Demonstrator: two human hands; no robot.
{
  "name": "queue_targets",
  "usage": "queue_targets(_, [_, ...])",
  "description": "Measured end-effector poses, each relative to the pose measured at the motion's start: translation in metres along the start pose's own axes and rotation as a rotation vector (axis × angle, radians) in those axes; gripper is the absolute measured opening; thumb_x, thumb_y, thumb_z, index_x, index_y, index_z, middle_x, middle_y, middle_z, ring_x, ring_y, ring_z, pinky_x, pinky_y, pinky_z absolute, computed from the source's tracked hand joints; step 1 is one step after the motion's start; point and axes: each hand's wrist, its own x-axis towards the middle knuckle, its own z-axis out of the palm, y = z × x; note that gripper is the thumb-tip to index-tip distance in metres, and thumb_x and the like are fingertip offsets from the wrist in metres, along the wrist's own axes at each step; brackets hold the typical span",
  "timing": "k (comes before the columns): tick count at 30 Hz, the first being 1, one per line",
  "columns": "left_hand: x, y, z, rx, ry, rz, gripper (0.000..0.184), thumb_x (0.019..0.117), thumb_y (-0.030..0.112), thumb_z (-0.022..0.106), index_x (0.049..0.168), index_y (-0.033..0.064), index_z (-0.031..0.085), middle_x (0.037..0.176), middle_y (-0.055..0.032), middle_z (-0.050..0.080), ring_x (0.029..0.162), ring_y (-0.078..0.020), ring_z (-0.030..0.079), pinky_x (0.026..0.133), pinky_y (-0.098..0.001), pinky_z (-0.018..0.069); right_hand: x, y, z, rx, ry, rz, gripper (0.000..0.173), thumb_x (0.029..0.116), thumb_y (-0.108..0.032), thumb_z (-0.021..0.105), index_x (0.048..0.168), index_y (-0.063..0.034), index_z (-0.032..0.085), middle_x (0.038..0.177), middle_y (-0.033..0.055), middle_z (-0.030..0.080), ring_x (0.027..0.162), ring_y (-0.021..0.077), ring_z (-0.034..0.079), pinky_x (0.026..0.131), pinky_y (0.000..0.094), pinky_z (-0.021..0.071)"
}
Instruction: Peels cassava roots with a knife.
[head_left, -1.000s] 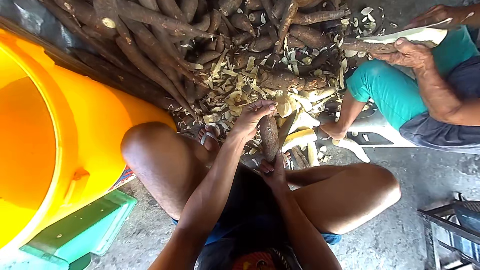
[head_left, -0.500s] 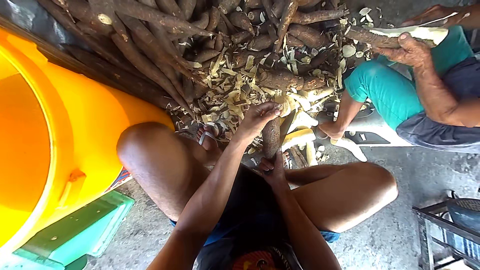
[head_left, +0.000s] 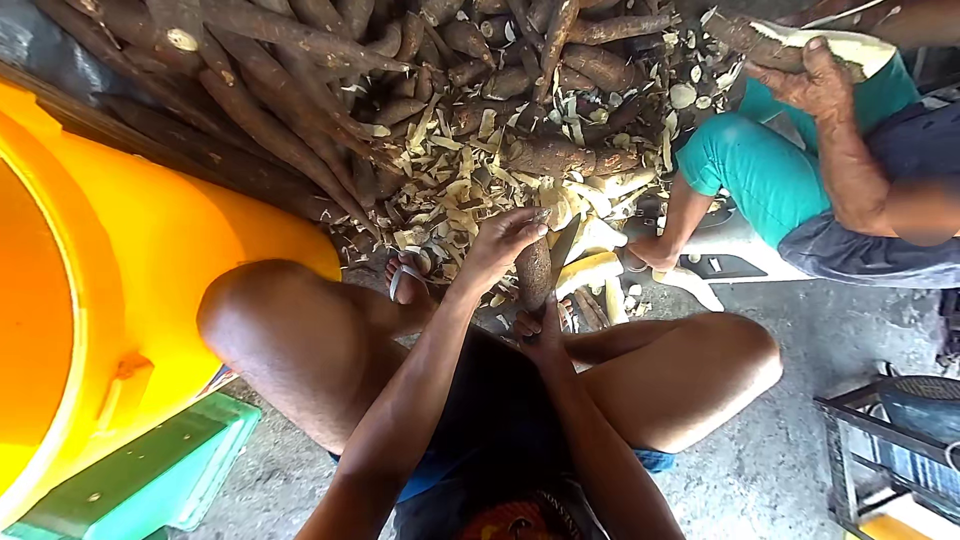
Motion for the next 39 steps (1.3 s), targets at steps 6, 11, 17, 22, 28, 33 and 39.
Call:
queue_targets(6, [0.01,-0.005,-0.012,-0.11,-0.096,-0.077,0.024,0.1031,0.011,0.056,0.12,-0.0015,0.068,0.115,-0.0095,0.07,0.107,-0.014,0.066,0.098,-0.035,0.0534,0.001,-0.001,-0.005,-0.013,-0.063,0.039,0.07,0.1009,-0.069,0.034,0.101,-0.0063,0.064,0.066,0.0026,0.063,0.039,0.0058,0.049,0.04,0.019,0.0446])
queue_targets(11, [0.004,-0.009,-0.021,-0.159,-0.183,-0.123,0.025,0.1071,0.014,0.049,0.12,0.0036,0.068,0.114,-0.0057,0.071,0.108,-0.0144,0.066,0.1,-0.0361,0.0528,0.001,0.004,-0.008,-0.074,-0.008,0.077,0.074,0.1023,-0.07,0.024,0.097,-0.0078,0.062,0.064,0.002,0.061,0.038,0.0058,0.046,0.038,0.019,0.0424])
queue_targets(17, [0.007,-0.028,-0.01,-0.189,-0.124,-0.019,0.027,0.1057,0.018,0.047,0.12,0.0034,0.065,0.114,-0.0074,0.07,0.108,-0.0185,0.066,0.099,-0.0383,0.054,-0.005,-0.005,0.007,-0.183,0.124,0.13,0.076,0.1021,-0.072,0.021,0.093,-0.0073,0.061,0.061,0.0011,0.056,0.04,0.0051,0.045,0.039,0.0184,0.0408])
queue_targets(22, [0.009,-0.032,-0.005,-0.304,0.031,-0.041,0.029,0.1066,0.015,0.044,0.119,-0.0016,0.065,0.116,-0.0124,0.071,0.11,-0.0225,0.068,0.1,-0.0397,0.0549,-0.002,0.0,0.009,-0.168,0.07,0.126,0.074,0.1028,-0.071,0.021,0.099,-0.0089,0.061,0.071,0.0021,0.062,0.042,0.0037,0.045,0.04,0.0172,0.0405])
queue_targets(28, [0.007,-0.072,-0.004,-0.185,0.296,-0.119,0.053,0.1059,0.034,0.051,0.149,0.0035,0.046,0.139,-0.0133,0.06,0.122,-0.023,0.062,0.102,-0.042,0.0534,-0.009,0.006,0.015,-0.284,0.106,0.04,0.049,0.1094,-0.054,0.032,0.111,-0.0108,0.057,0.075,0.0042,0.061,0.044,0.0062,0.045,0.041,0.0197,0.0403])
queue_targets(33, [-0.022,-0.092,0.014,-0.16,0.429,-0.222,0.082,0.0929,0.033,0.069,0.159,0.0094,0.027,0.148,-0.0137,0.05,0.128,-0.0189,0.055,0.105,-0.0393,0.0509,-0.009,0.013,0.017,-0.371,0.129,-0.034,0.039,0.1099,-0.046,0.04,0.122,-0.0111,0.052,0.079,0.0062,0.063,0.045,0.0058,0.045,0.042,0.0192,0.0399])
queue_targets(39, [-0.026,-0.092,0.02,-0.258,0.382,-0.317,0.054,0.0966,0.023,0.068,0.143,0.0035,0.047,0.121,-0.0148,0.066,0.104,-0.0205,0.068,0.088,-0.038,0.0597,-0.007,0.011,0.014,-0.404,0.098,0.0,0.041,0.1093,-0.049,0.04,0.123,-0.0118,0.053,0.082,0.0081,0.066,0.045,0.0064,0.046,0.042,0.0197,0.039])
